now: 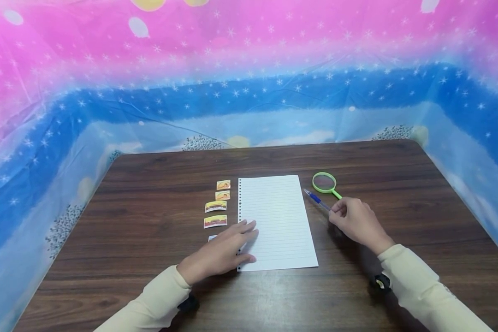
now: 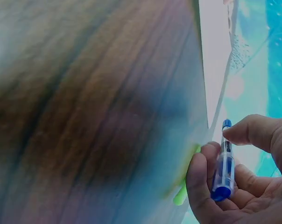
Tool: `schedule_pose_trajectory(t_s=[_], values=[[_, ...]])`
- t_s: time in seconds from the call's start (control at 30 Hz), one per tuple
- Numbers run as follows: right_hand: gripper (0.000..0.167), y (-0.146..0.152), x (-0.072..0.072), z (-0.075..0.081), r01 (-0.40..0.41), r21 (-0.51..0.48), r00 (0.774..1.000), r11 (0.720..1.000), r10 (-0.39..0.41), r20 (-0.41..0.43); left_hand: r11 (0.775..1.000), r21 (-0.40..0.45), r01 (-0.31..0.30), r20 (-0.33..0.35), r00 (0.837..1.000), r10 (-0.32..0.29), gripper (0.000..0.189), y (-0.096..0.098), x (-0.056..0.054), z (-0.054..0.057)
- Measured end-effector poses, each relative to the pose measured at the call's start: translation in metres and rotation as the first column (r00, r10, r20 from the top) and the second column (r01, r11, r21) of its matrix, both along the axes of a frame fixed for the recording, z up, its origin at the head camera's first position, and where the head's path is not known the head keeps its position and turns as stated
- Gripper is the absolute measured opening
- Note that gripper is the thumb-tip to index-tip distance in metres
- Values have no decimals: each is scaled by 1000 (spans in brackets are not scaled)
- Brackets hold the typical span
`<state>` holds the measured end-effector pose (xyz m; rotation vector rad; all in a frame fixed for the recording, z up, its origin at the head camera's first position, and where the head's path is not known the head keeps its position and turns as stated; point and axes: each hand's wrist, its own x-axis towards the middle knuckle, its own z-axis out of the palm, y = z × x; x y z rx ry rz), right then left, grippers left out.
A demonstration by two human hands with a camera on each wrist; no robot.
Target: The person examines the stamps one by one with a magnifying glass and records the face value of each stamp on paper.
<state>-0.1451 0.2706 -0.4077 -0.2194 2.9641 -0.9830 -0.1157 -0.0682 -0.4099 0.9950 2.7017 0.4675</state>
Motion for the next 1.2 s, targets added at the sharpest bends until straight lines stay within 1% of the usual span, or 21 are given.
schedule_pose_trajectory(t_s=[0.2, 0.3, 0.47, 0.6, 0.73, 0.93, 1.0, 1.07, 1.2], values=[[15, 2, -4, 3, 4, -70, 1000, 998, -4, -9, 1000, 8, -3, 13, 1000, 3, 58, -1, 1, 0], [20, 2, -6, 4, 4, -131, 1000, 991, -3, 4, 1000, 8, -6, 13, 1000, 6, 58, -1, 1, 0], [27, 3, -9, 7, 12, -240, 999, 971, -1, 43, 1000, 11, -4, 11, 1000, 4, 58, -1, 1, 1], [27, 4, -13, 7, 7, -280, 1000, 960, -1, 22, 1000, 11, -7, 14, 1000, 7, 58, -1, 1, 0], [28, 4, -18, 7, 14, -332, 1000, 943, -13, 6, 1000, 9, -5, 8, 1000, 5, 58, -1, 1, 0], [31, 2, -25, 11, 38, -437, 999, 899, -34, 17, 1000, 16, -1, 11, 1000, 1, 58, -2, 0, 0], [33, 2, -27, 12, 47, -460, 999, 887, -38, 28, 1000, 18, -2, 15, 1000, 2, 58, -2, 0, 0], [36, 2, -28, 13, 63, -470, 998, 881, -45, 48, 1000, 19, -4, 15, 1000, 4, 58, -2, 0, -1], [41, 1, -30, 14, 95, -470, 994, 877, -58, 92, 1000, 15, -9, 14, 1000, 9, 58, -2, 0, -1]])
